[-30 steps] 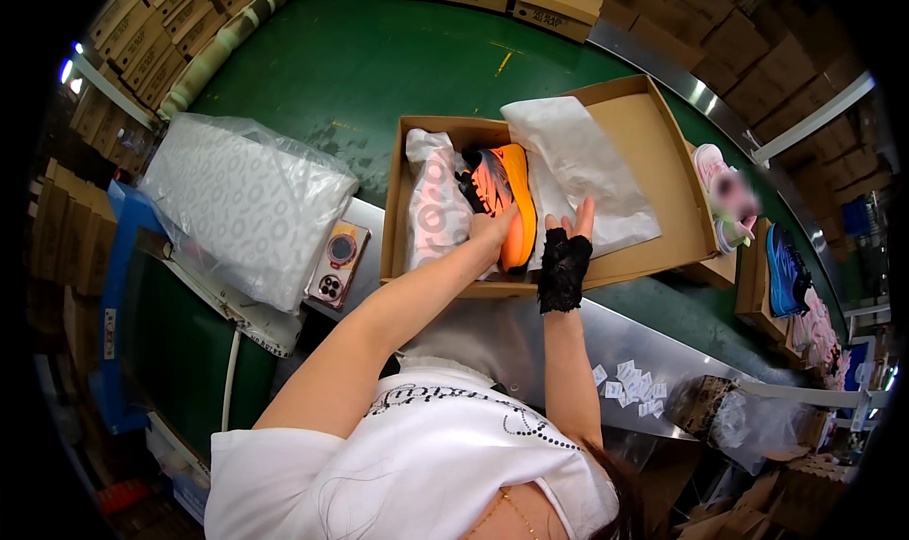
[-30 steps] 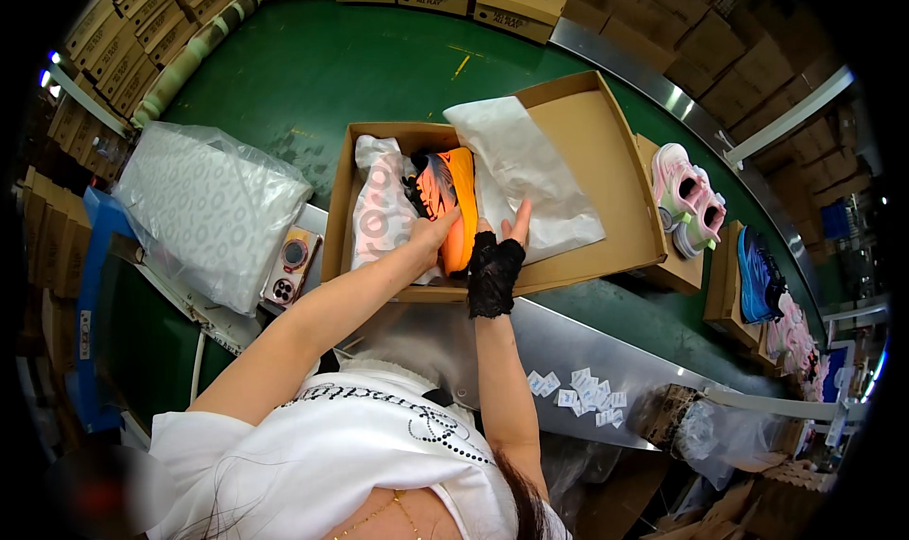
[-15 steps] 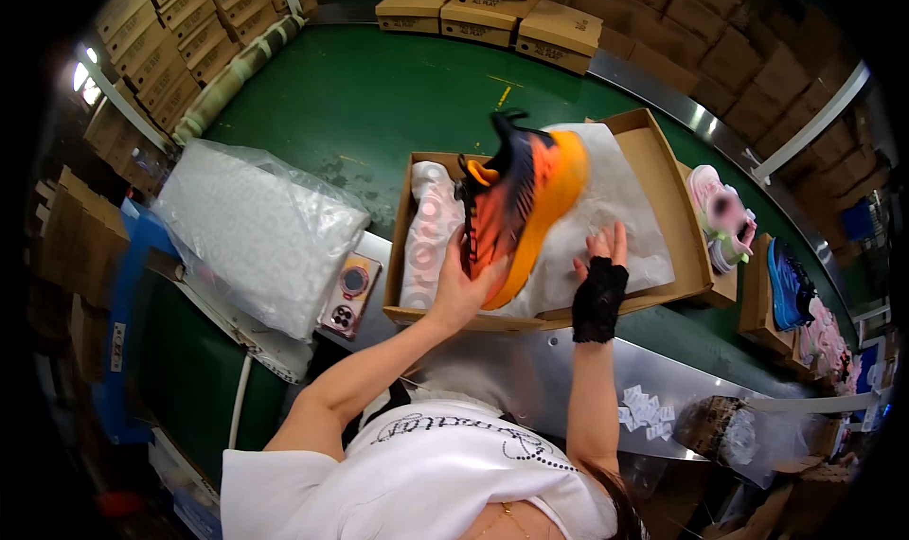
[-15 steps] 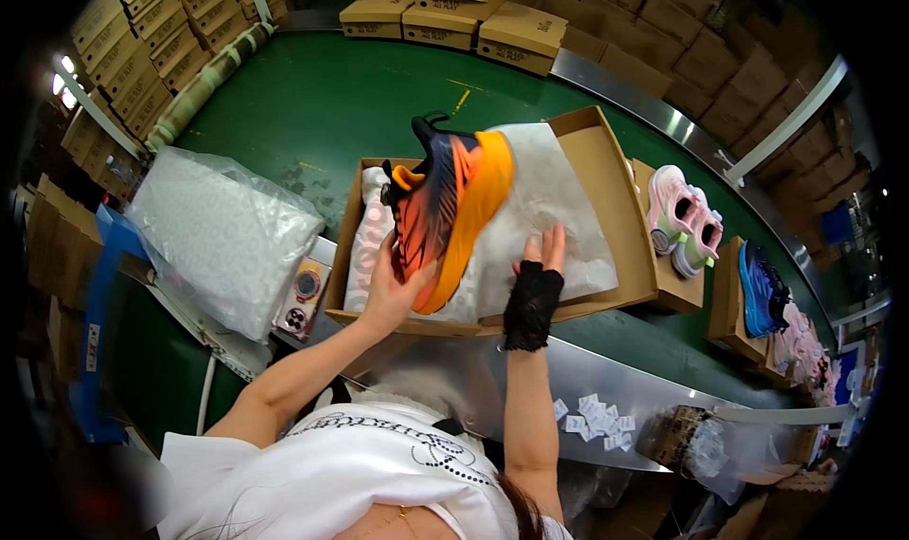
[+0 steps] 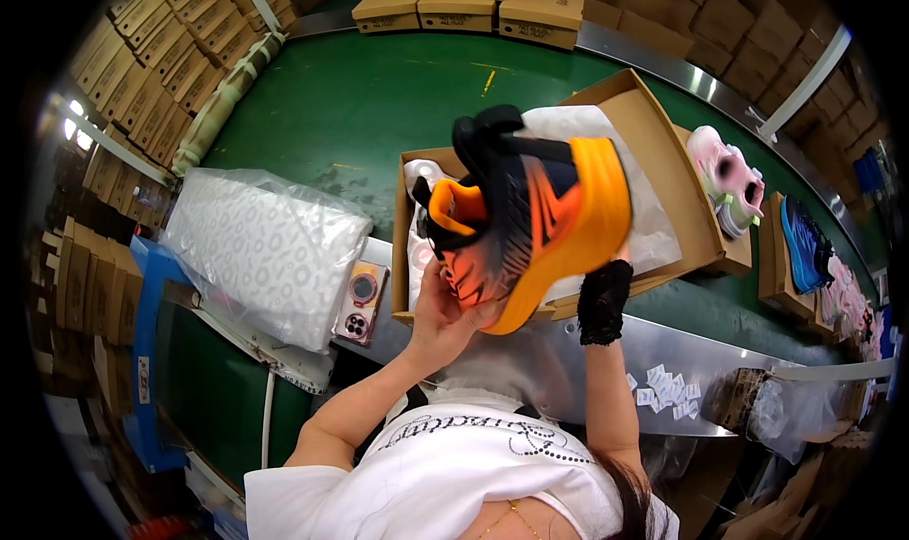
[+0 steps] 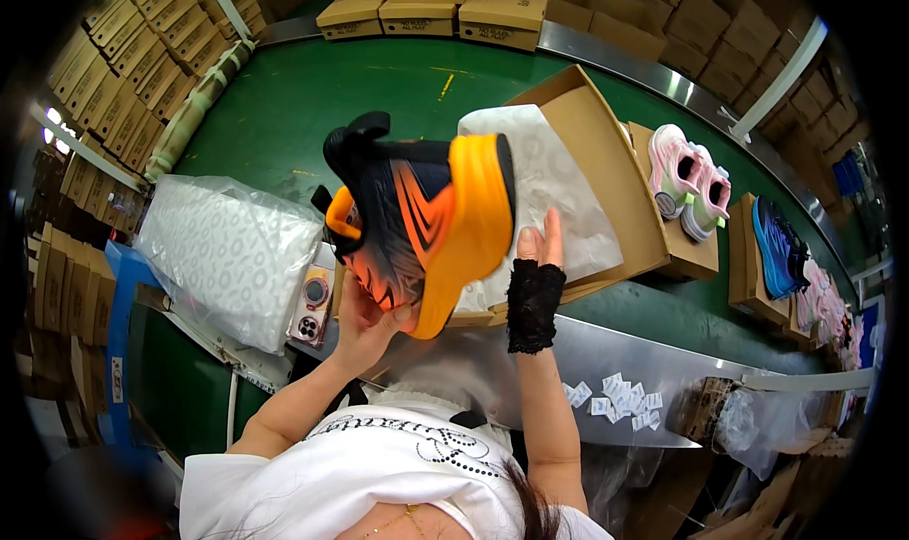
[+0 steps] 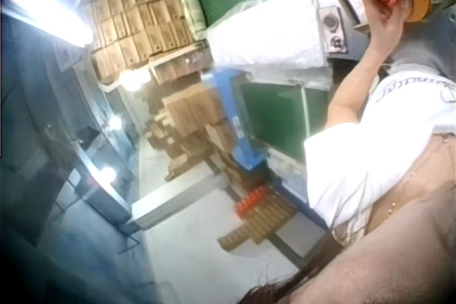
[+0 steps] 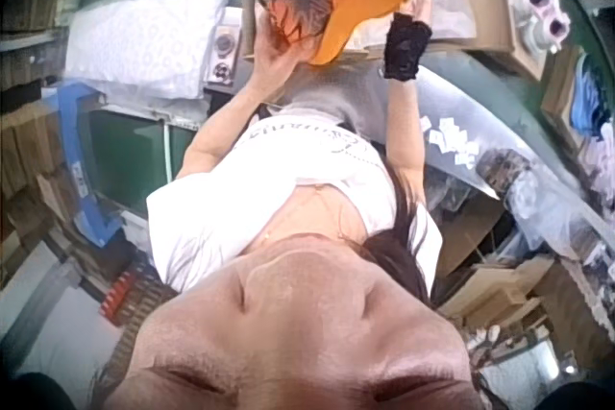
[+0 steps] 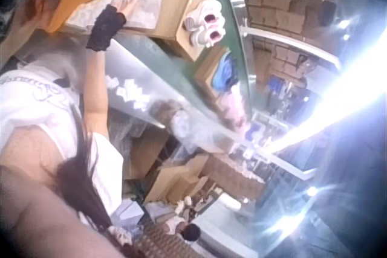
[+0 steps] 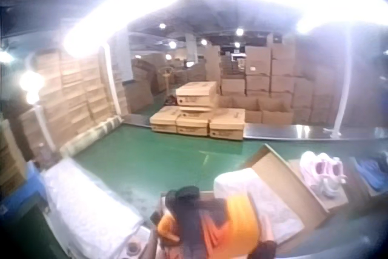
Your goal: The person packs pairs of sneakers into shoeboxes, wraps them in tissue paper, and closes the lids before placing the boxes on a stack.
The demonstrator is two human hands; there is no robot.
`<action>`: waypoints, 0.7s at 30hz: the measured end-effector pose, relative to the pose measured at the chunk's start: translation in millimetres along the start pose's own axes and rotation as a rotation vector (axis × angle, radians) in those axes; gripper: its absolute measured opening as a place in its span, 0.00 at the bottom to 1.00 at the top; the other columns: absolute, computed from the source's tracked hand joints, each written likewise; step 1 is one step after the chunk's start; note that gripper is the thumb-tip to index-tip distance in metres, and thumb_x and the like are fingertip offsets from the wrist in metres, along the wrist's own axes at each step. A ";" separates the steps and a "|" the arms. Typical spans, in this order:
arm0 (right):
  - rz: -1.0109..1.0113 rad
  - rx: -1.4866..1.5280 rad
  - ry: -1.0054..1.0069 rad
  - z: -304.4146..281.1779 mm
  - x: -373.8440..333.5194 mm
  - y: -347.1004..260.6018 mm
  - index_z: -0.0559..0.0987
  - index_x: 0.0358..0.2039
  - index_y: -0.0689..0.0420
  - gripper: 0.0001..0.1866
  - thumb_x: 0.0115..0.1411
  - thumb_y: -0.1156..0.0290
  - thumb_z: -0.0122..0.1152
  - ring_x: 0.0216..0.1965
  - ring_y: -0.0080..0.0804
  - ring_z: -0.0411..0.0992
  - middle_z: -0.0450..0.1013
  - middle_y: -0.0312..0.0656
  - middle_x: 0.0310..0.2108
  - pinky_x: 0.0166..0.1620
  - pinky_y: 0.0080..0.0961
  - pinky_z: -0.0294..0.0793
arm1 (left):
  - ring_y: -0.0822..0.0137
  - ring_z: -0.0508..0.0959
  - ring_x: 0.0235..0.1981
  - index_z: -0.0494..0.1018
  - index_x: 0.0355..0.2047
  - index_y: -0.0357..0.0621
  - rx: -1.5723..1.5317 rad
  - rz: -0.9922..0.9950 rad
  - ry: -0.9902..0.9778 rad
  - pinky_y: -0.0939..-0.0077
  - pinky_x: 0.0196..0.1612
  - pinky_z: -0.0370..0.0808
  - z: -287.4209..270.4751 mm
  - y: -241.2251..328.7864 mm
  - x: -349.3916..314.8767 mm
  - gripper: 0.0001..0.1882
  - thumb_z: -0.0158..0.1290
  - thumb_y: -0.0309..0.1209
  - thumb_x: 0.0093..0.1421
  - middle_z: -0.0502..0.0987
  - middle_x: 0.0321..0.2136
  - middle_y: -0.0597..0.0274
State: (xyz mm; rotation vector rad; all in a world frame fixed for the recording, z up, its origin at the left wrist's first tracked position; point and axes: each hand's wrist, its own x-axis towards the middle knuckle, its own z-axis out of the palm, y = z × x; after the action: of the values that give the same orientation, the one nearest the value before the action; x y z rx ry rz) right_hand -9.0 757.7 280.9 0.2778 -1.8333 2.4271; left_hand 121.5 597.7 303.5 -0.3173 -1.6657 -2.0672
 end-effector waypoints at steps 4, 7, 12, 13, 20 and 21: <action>-0.058 -0.144 0.107 8.8 -7.3 -20.0 0.57 0.57 0.58 0.27 0.59 0.64 0.50 0.48 0.25 0.62 0.60 0.40 0.53 0.47 0.20 0.61 | 0.67 0.65 0.50 0.47 0.55 0.35 0.054 -0.100 0.146 0.73 0.53 0.61 4.5 -12.1 11.5 0.32 0.51 0.22 0.54 0.62 0.48 0.55; -0.125 -0.101 -0.062 9.4 -24.6 -21.1 0.61 0.53 0.58 0.23 0.58 0.68 0.50 0.48 0.28 0.63 0.62 0.42 0.50 0.46 0.21 0.63 | 0.69 0.67 0.46 0.52 0.51 0.31 -0.065 -0.269 0.344 0.76 0.50 0.63 1.7 -39.8 27.5 0.29 0.52 0.28 0.55 0.66 0.44 0.56; -0.059 -0.346 -0.521 -25.1 -76.4 -36.7 0.74 0.30 0.60 0.09 0.54 0.67 0.55 0.31 0.26 0.72 0.73 0.41 0.25 0.38 0.21 0.68 | 0.65 0.74 0.38 0.61 0.45 0.34 -0.186 -0.775 0.494 0.66 0.41 0.72 -16.8 -120.1 57.3 0.19 0.48 0.33 0.58 0.71 0.39 0.55; 0.002 -0.433 -0.458 -41.0 -83.5 -28.7 0.73 0.33 0.60 0.10 0.53 0.68 0.56 0.33 0.27 0.71 0.72 0.41 0.28 0.38 0.21 0.69 | 0.61 0.74 0.38 0.61 0.45 0.35 -0.062 -0.880 0.469 0.64 0.39 0.73 4.4 -113.8 65.4 0.18 0.47 0.35 0.59 0.71 0.39 0.53; 0.021 -0.002 0.001 -62.7 -22.1 19.7 0.59 0.53 0.59 0.30 0.49 0.74 0.59 0.47 0.32 0.64 0.64 0.42 0.48 0.48 0.26 0.65 | 0.50 0.72 0.41 0.60 0.44 0.33 -0.245 -1.155 0.227 0.56 0.44 0.70 3.6 -137.7 64.5 0.19 0.45 0.36 0.59 0.67 0.41 0.46; 0.035 -0.058 0.015 -57.9 -8.9 17.7 0.61 0.51 0.59 0.30 0.48 0.75 0.60 0.46 0.32 0.65 0.65 0.42 0.46 0.48 0.25 0.65 | 0.49 0.72 0.42 0.60 0.44 0.33 -0.289 -1.174 0.204 0.55 0.45 0.70 -2.7 -133.2 65.3 0.19 0.45 0.35 0.59 0.67 0.42 0.45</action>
State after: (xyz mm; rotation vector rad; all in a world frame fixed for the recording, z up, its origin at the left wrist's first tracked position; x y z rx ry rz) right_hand -8.7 808.7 247.2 0.2246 -1.9150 2.3868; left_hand 0.1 602.5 218.2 0.9998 -1.5528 -2.9829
